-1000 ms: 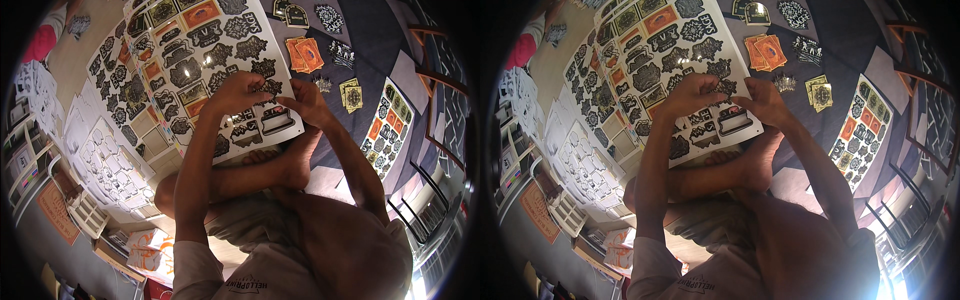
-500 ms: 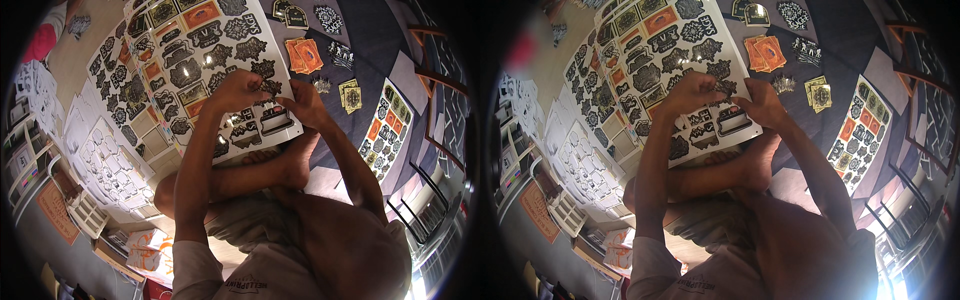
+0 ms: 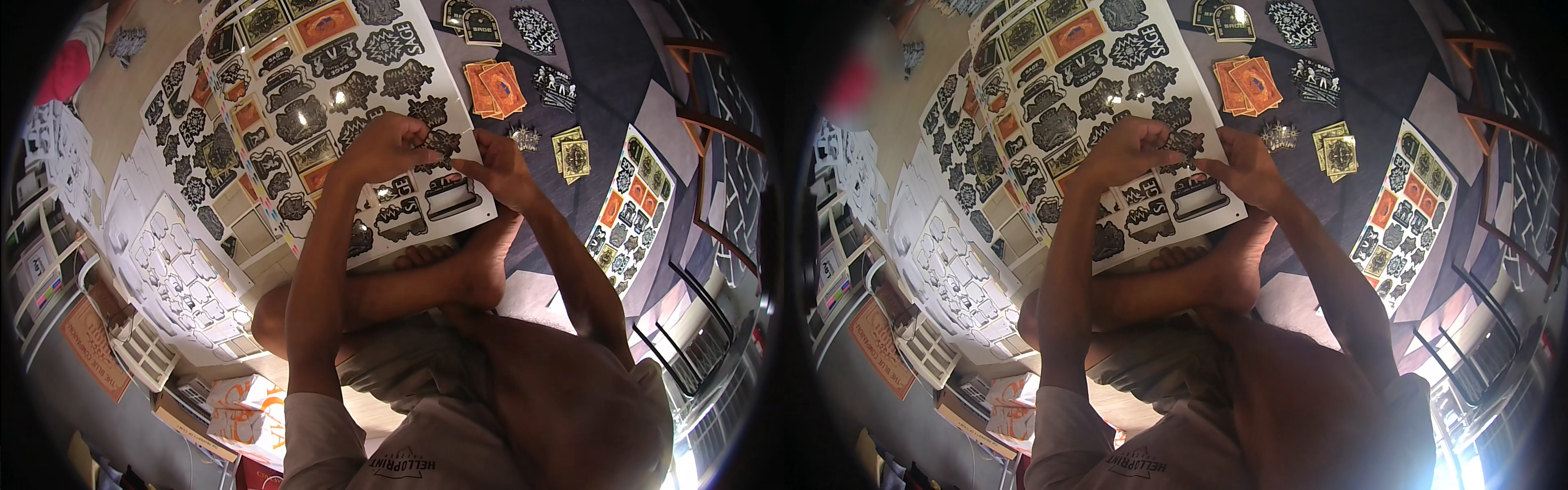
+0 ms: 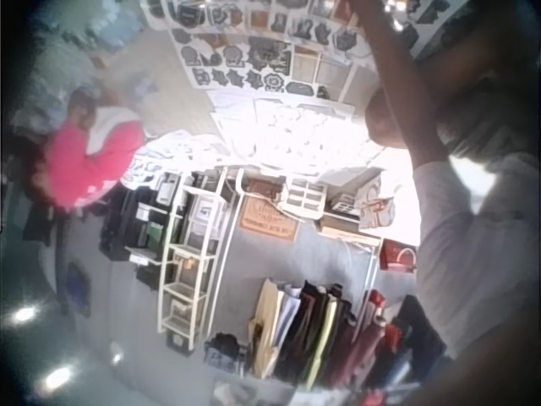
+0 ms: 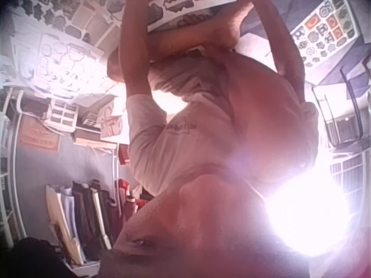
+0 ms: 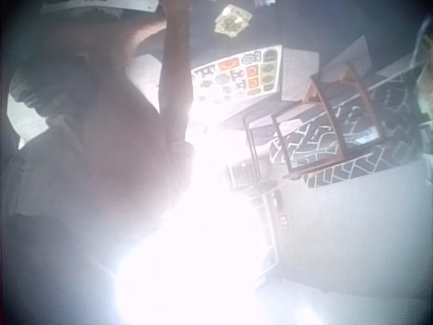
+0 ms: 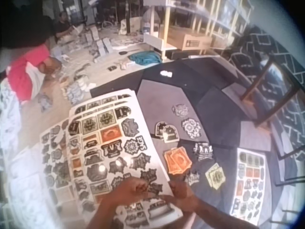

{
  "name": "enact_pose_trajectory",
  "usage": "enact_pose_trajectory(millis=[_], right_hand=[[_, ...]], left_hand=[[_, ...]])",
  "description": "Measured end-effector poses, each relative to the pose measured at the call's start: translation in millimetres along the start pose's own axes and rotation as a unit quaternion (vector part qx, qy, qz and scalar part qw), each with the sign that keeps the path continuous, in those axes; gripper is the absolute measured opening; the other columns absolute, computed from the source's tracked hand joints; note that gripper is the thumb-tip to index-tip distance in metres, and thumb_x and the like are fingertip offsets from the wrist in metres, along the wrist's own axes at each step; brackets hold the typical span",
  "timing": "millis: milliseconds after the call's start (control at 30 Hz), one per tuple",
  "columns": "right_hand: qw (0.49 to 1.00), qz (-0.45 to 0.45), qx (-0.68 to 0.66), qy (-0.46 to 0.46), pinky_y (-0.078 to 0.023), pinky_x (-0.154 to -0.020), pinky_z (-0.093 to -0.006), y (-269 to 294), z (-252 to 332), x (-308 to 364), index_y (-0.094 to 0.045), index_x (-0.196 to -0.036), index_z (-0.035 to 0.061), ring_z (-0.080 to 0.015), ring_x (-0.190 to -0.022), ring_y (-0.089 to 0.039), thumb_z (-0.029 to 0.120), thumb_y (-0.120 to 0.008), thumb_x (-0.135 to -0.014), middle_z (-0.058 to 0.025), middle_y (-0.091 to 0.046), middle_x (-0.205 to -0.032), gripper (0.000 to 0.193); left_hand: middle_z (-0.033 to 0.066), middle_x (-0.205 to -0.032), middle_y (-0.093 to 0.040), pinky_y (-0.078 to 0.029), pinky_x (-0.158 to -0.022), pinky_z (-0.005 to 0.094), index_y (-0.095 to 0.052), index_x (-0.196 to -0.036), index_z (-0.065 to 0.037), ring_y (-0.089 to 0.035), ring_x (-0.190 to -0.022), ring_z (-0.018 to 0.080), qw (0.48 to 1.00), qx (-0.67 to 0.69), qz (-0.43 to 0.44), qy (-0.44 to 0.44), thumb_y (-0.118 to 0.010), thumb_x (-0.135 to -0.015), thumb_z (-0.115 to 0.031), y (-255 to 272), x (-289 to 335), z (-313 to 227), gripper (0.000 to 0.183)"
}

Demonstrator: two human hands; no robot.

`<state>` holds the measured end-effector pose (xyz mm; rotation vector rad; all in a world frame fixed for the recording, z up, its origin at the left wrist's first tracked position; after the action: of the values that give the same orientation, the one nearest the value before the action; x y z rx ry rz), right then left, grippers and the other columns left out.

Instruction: The person sits cross-legged on the floor and peels individual stickers from a large sheet using their fingers. They remove stickers one by one and place them into small piles on the floor beside them.

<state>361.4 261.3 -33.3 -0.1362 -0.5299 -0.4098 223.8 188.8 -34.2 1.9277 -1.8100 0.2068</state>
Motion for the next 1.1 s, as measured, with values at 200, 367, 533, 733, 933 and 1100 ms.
enact_pose_trajectory(millis=[200, 367, 533, 733, 933, 1100], right_hand=[[0.999, -0.002, -0.032, 0.002, -0.058, -0.083, -0.0304, -1.1, 3.7, 1.1, -0.060, -0.119, -0.0096, -0.0153, -0.093, -0.071, -0.001, -0.073, -0.088, -0.0139, -0.073, -0.107, 0.034], [0.999, -0.007, -0.044, 0.003, -0.059, -0.082, -0.0306, -2.4, 7.2, 3.1, -0.061, -0.119, -0.0100, -0.0161, -0.091, -0.072, -0.003, -0.071, -0.088, -0.0144, -0.073, -0.106, 0.033], [1.000, -0.007, -0.028, -0.010, -0.059, -0.082, -0.0311, -2.4, 8.6, 2.9, -0.061, -0.119, -0.0103, -0.0172, -0.091, -0.073, -0.003, -0.071, -0.088, -0.0151, -0.073, -0.106, 0.033], [0.999, -0.020, -0.031, -0.016, -0.060, -0.079, -0.0309, 2.2, 2.5, 3.3, -0.061, -0.117, -0.0109, -0.0177, -0.088, -0.073, 0.000, -0.074, -0.088, -0.0151, -0.074, -0.103, 0.034], [0.998, -0.035, -0.056, -0.007, -0.061, -0.078, -0.0295, 4.3, -0.8, 5.0, -0.060, -0.116, -0.0118, -0.0184, -0.087, -0.073, 0.001, -0.075, -0.087, -0.0162, -0.073, -0.103, 0.035], [0.999, -0.040, -0.036, -0.004, -0.061, -0.078, -0.0294, 4.4, 4.5, 8.9, -0.060, -0.115, -0.0118, -0.0193, -0.089, -0.074, 0.001, -0.076, -0.087, -0.0174, -0.073, -0.105, 0.035]], left_hand=[[-0.0071, -0.063, -0.048, -0.036, -0.054, 0.0260, -0.059, -0.077, -0.002, -0.040, -0.059, 0.0043, 1.000, 0.013, -0.002, -0.006, -0.083, -0.084, -0.021, -2.0, 2.2, -3.2, 0.031], [-0.0040, -0.066, -0.058, -0.040, -0.055, 0.0258, -0.067, -0.086, -0.001, -0.046, -0.059, 0.0043, 1.000, 0.006, -0.017, -0.011, -0.083, -0.083, -0.021, -1.9, 2.6, -4.1, 0.026], [0.0092, -0.088, -0.072, -0.052, -0.064, 0.0340, -0.070, -0.103, -0.002, -0.063, -0.064, 0.0162, 0.995, -0.005, -0.099, -0.016, -0.085, -0.077, -0.023, 3.8, 10.6, -8.8, 0.036], [0.0084, -0.096, -0.067, -0.055, -0.067, 0.0383, -0.070, -0.100, -0.007, -0.066, -0.075, 0.0251, 0.929, -0.125, -0.280, -0.207, -0.079, -0.077, -0.015, 0.5, 58.2, -56.5, 0.026], [0.0079, -0.095, -0.069, -0.056, -0.071, 0.0393, -0.070, -0.096, -0.006, -0.067, -0.085, 0.0271, 0.890, -0.217, -0.327, -0.234, -0.075, -0.076, -0.007, -31.8, 75.4, -64.8, 0.021], [0.0079, -0.095, -0.069, -0.056, -0.072, 0.0385, -0.070, -0.096, -0.004, -0.067, -0.085, 0.0273, 0.872, -0.223, -0.349, -0.259, -0.074, -0.076, -0.005, -35.6, 77.5, -62.8, 0.021]])
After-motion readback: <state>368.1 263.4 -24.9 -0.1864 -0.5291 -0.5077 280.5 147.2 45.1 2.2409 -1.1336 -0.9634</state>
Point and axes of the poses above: each hand's wrist, its own x-axis away from the middle knuckle, its own y-axis out of the back of the hand, z = x × y, the point moved 10 cm from there along -x, towards the middle knuckle
